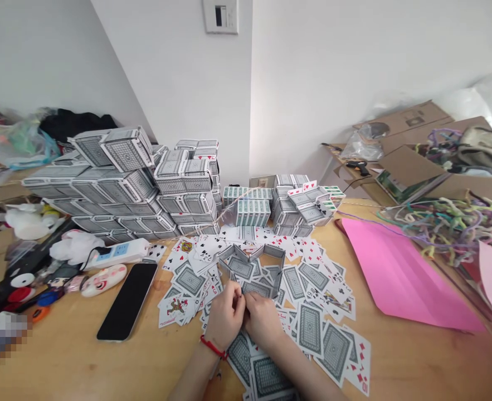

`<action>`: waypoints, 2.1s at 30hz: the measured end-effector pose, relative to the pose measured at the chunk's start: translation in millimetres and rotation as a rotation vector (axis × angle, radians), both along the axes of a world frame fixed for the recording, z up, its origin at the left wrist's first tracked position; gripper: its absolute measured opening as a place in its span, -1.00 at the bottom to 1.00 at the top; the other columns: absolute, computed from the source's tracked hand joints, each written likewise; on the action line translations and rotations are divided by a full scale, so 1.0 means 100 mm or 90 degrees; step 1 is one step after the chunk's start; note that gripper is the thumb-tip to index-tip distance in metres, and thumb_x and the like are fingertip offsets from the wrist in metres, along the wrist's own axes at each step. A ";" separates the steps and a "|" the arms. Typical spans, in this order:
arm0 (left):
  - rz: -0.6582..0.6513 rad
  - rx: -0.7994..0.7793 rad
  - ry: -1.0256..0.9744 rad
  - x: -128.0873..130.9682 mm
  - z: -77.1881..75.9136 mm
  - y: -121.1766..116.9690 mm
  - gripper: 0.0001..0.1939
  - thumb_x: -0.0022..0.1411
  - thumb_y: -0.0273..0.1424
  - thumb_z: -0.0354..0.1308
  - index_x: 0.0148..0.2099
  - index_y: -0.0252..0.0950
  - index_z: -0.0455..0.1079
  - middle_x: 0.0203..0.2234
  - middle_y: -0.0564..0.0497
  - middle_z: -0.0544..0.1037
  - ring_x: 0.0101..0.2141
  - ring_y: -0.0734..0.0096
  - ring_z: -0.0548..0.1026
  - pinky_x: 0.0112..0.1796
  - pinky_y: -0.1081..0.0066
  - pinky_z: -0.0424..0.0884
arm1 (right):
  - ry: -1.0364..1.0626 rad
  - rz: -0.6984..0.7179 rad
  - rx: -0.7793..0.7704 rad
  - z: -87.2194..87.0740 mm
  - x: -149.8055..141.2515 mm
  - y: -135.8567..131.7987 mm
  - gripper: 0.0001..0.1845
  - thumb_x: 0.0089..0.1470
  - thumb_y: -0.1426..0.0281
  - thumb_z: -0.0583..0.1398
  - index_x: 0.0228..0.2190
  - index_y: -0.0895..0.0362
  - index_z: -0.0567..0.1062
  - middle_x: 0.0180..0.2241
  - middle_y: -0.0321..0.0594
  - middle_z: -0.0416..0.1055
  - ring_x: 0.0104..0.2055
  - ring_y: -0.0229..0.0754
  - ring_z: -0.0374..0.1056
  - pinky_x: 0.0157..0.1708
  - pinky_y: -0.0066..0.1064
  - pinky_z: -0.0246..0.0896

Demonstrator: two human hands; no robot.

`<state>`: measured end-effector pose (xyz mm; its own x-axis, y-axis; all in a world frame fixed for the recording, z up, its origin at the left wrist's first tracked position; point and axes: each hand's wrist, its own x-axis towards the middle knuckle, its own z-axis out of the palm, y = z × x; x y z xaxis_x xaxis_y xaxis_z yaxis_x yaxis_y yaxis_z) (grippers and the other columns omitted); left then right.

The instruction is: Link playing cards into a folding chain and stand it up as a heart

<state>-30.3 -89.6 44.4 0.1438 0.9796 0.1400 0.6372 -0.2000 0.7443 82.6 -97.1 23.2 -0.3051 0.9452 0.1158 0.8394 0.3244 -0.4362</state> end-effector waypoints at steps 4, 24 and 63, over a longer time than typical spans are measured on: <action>-0.035 -0.062 0.003 -0.07 0.06 -0.02 -0.73 0.20 -0.35 -0.13 -0.03 -0.26 0.10 -0.61 0.15 0.32 -0.55 0.44 0.37 -0.49 0.49 0.24 | -0.040 0.005 -0.025 0.18 0.07 -0.07 -0.86 -0.04 0.56 0.08 -0.52 0.15 0.41 -0.50 -0.22 0.42 -0.51 -0.22 0.33 -0.53 -0.47 0.07; -0.289 -0.065 0.358 -0.20 0.45 0.14 -0.89 0.22 -0.31 -0.05 -0.29 -0.19 0.25 -0.44 0.10 0.46 -0.41 0.42 0.41 -0.45 0.50 0.18 | 0.065 0.010 -0.230 0.49 0.79 0.35 -0.72 0.17 0.24 -0.09 -0.36 0.07 0.35 -0.60 -0.33 0.36 -0.52 -0.26 0.29 -0.49 -0.51 0.00; -0.277 -0.052 0.366 -0.10 0.43 0.19 -0.84 0.23 -0.29 -0.06 -0.30 -0.19 0.31 -0.46 0.07 0.48 -0.38 0.38 0.42 -0.42 0.48 0.20 | 0.064 -0.049 -0.226 0.59 0.64 0.41 -0.72 0.14 0.24 -0.02 -0.38 0.11 0.41 -0.52 -0.24 0.44 -0.44 -0.21 0.35 -0.45 -0.50 0.04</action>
